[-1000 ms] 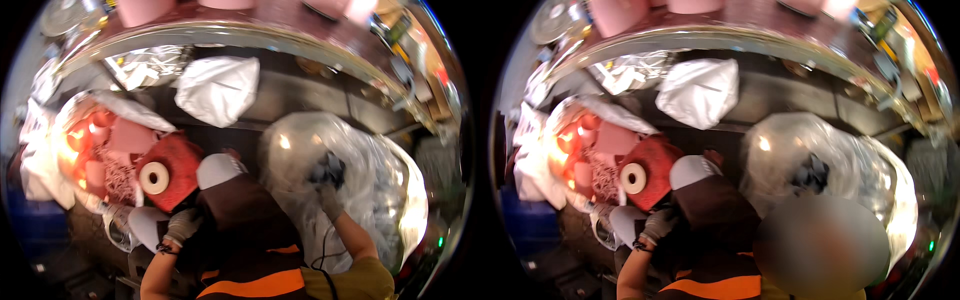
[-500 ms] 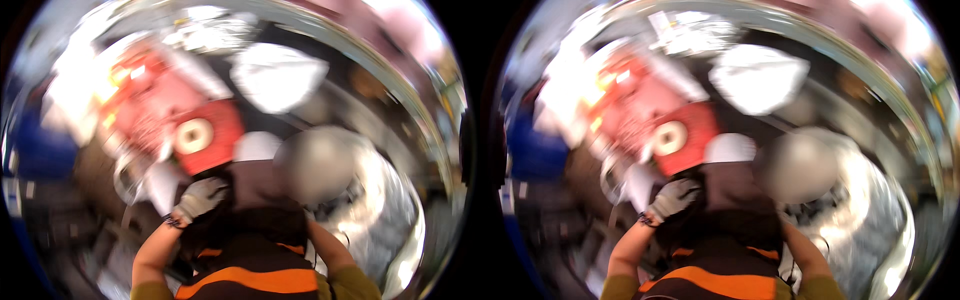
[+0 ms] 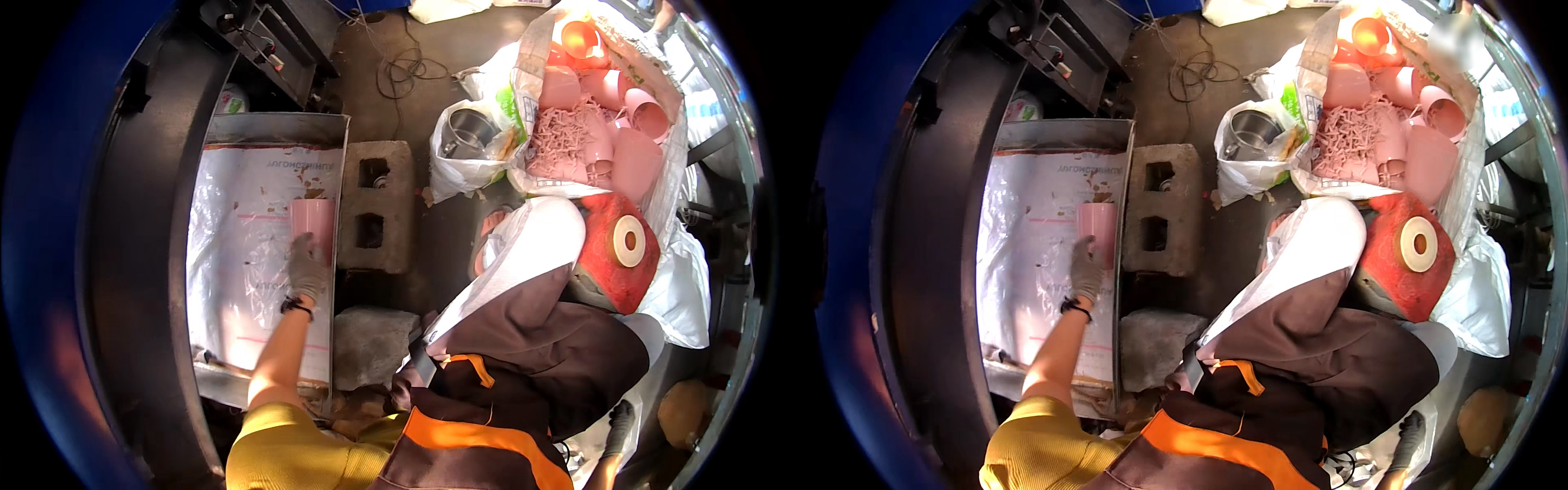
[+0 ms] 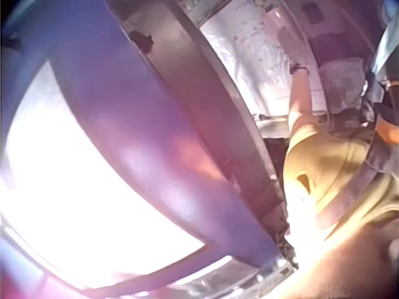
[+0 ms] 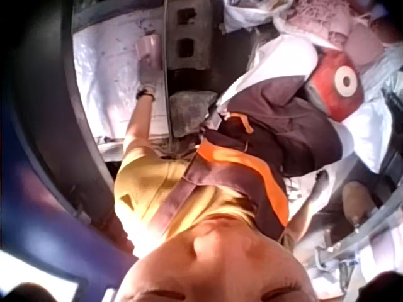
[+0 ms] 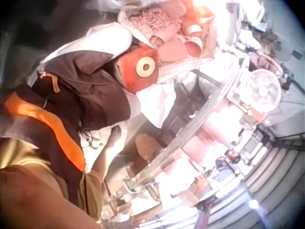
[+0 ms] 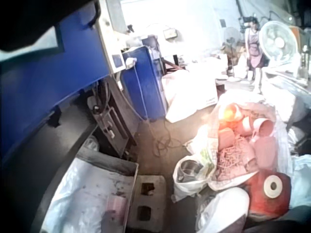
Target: The person assembles pink thermal jugs by inserting a metal flask into the plastic casing and attaching the lid by hand.
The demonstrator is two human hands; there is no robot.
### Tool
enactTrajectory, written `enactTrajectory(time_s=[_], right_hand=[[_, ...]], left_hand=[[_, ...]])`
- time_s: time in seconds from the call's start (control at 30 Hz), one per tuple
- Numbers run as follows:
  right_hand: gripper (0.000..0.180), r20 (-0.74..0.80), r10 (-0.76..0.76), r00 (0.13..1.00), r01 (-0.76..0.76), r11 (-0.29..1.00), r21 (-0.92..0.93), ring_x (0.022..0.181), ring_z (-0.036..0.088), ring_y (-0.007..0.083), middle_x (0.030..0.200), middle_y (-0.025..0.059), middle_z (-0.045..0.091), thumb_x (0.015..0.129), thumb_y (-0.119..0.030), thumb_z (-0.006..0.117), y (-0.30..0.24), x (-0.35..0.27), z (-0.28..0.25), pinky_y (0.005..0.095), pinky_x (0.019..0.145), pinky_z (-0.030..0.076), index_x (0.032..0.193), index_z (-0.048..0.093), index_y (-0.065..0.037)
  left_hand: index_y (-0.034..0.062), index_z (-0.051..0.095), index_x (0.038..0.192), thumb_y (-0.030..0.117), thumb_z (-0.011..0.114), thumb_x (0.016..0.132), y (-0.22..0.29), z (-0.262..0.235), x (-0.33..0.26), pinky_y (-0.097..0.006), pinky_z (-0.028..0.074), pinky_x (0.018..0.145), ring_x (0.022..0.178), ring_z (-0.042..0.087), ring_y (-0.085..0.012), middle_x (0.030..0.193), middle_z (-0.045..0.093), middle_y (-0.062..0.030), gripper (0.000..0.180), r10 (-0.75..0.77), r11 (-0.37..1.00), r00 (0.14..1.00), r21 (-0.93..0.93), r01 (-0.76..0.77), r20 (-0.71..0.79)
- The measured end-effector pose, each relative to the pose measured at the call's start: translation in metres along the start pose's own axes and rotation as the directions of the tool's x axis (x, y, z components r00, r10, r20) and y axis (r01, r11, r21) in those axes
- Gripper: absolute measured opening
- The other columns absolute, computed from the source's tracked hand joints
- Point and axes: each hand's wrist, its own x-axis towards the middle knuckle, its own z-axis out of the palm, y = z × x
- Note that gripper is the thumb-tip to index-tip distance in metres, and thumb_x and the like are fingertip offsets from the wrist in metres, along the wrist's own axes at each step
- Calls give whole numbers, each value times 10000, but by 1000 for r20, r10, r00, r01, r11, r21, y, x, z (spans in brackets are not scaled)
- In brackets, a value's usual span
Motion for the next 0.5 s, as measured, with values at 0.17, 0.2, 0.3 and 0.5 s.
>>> enactTrajectory(time_s=[0.17,0.2,0.3,0.5], right_hand=[[283,-97,-445,890,267,682,-680,865,574,402,899,226,626,914,-252,506,-185,-22,-24,473,820,447,943,613,8],[281,-155,-498,853,297,707,-641,883,594,383,933,217,641,925,-256,510,-222,-29,-22,453,829,458,986,633,-12],[251,-225,-383,896,288,886,-363,932,626,334,1023,182,670,910,-194,562,-321,-48,2,394,854,488,1073,644,-21],[352,187,-540,821,522,842,137,967,627,176,1107,88,643,952,-267,582,-433,-107,138,298,912,479,1206,596,-23]], left_hand=[[95,545,1242,140,505,886,-41,36,108,-461,495,852,1061,590,-396,1193,621,-180,361,397,910,905,60,-409,152],[107,562,1262,171,504,888,-42,45,115,-449,504,857,1076,599,-372,1252,609,-127,384,394,883,891,176,-435,223],[203,606,1277,265,545,880,-37,57,121,-425,510,931,1281,463,-307,1402,503,-54,406,-9,861,867,445,-247,498],[70,687,854,354,672,832,41,-36,153,-469,503,773,881,634,-350,895,677,-145,285,78,850,958,483,-209,277]])
